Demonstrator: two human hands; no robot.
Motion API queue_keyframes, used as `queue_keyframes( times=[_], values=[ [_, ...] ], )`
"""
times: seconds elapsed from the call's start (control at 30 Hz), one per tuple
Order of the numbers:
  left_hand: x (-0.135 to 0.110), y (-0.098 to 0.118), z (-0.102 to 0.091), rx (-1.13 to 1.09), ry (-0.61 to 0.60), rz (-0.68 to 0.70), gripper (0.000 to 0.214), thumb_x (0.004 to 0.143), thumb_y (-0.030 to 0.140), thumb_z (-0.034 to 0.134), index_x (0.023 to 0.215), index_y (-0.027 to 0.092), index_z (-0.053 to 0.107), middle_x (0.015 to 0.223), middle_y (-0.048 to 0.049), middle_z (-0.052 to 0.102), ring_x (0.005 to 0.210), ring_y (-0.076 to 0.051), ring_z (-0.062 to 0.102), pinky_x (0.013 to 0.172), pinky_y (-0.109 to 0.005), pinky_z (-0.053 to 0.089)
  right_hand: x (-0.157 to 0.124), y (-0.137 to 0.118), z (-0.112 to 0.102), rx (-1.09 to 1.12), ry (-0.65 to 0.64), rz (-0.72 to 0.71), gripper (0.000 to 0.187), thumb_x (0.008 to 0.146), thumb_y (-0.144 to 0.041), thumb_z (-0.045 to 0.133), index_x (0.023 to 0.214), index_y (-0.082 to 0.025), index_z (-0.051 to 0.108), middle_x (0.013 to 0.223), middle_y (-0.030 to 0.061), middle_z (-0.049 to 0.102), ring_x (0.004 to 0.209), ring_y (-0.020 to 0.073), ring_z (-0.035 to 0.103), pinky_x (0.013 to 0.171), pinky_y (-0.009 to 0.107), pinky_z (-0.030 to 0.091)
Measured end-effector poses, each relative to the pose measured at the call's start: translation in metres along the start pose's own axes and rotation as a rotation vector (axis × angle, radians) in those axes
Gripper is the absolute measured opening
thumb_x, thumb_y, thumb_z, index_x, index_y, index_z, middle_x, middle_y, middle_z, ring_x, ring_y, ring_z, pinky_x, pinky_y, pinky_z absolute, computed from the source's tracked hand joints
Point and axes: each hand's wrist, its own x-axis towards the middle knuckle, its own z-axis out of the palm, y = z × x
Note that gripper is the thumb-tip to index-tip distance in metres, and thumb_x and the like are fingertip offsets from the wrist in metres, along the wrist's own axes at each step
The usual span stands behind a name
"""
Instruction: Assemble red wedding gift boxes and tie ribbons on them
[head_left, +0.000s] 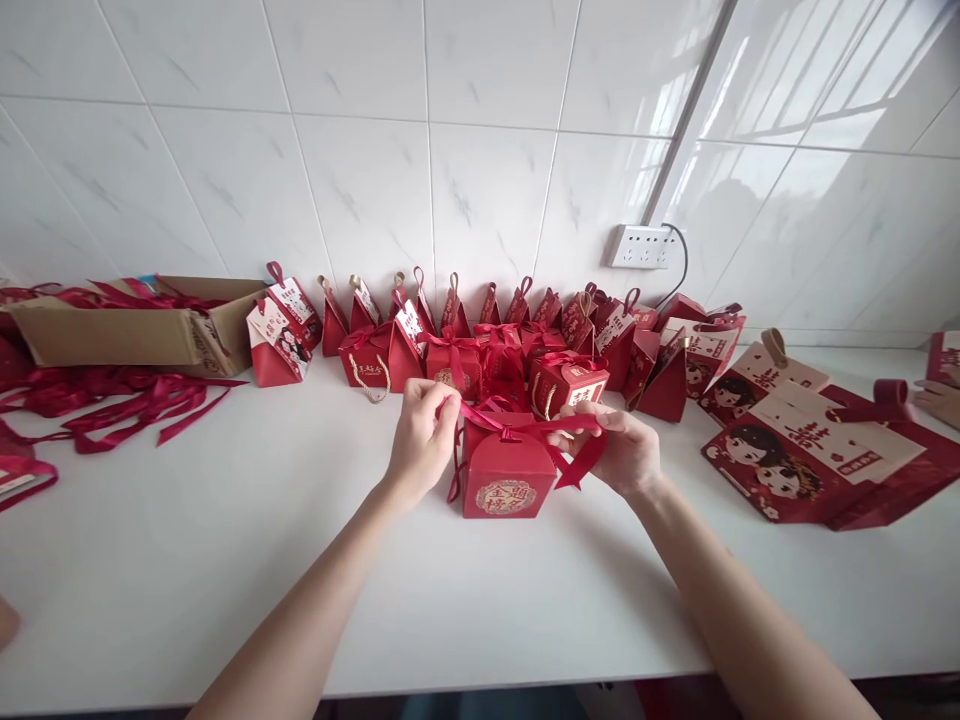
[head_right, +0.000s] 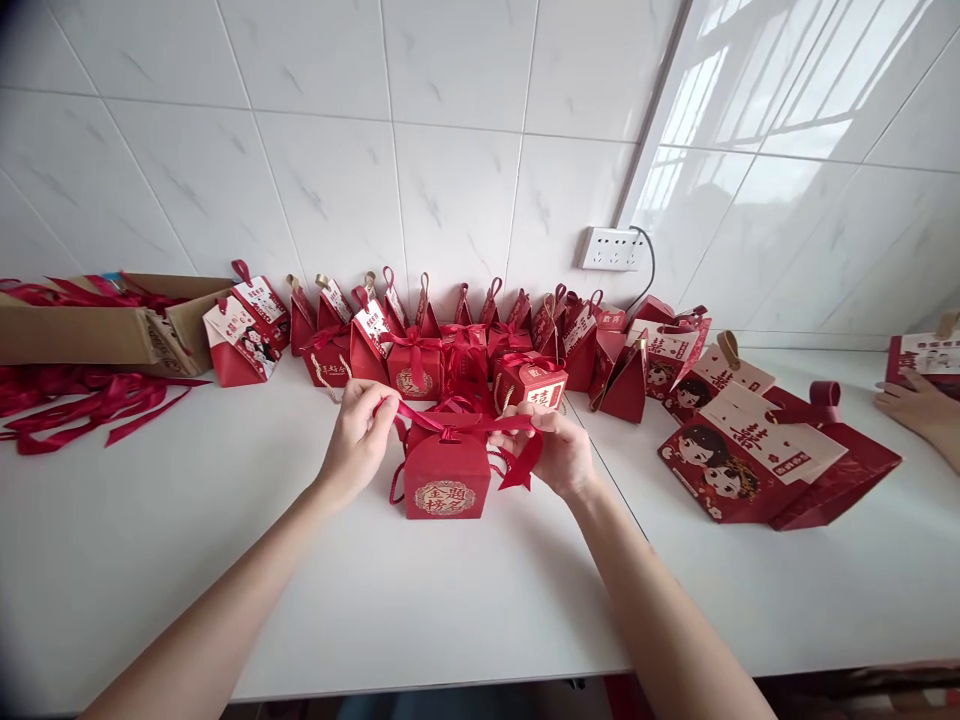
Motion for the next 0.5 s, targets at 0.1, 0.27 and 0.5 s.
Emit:
queue_keyframes(
  times=[0.1, 0.27, 0.5],
  values=[
    [0.004, -0.001, -0.005, -0.033, -0.028, 0.022, 0.02, 0.079, 0.025, 0.048, 0.06, 0.02, 0.051, 0.077, -0.0037, 0.05, 0.075, -0.017, 0.05, 0.068, -0.028, 0.042, 0.004, 0.004, -0.006, -0.006, -0.022, 0.048, 0.023, 0.058, -0.029, 0.063, 0.047, -0.018, 0.046, 0.053, 0.0001, 0.046, 0.049, 0.012, 0.045, 0.05, 0.026, 0.038],
    [0.01, -0.01, -0.016, -0.22, -0.342, -0.245, 0.024, 0.075, 0.033, 0.044, 0.056, 0.02, 0.048, 0.053, -0.0003, 0.047, 0.051, -0.014, 0.043, 0.05, -0.026, 0.031, 0.008, 0.013, -0.009, -0.181, -0.05, 0.24, 0.051, 0.075, -0.064, 0.05, 0.053, -0.018, 0.05, 0.045, -0.0001, 0.047, 0.041, 0.0116, 0.041, 0.046, 0.025, 0.031],
    [0.015, -0.007, -0.026, -0.204, -0.902, -0.535, 0.049, 0.075, 0.06, 0.056, 0.055, 0.017, 0.046, 0.053, 0.0032, 0.039, 0.048, -0.009, 0.031, 0.048, -0.025, 0.019, 0.003, 0.02, -0.004, -0.395, -0.111, 0.239, 0.046, 0.073, -0.054, 0.068, 0.056, -0.016, 0.049, 0.051, -0.0038, 0.046, 0.046, 0.0073, 0.041, 0.048, 0.022, 0.032]
  ],
)
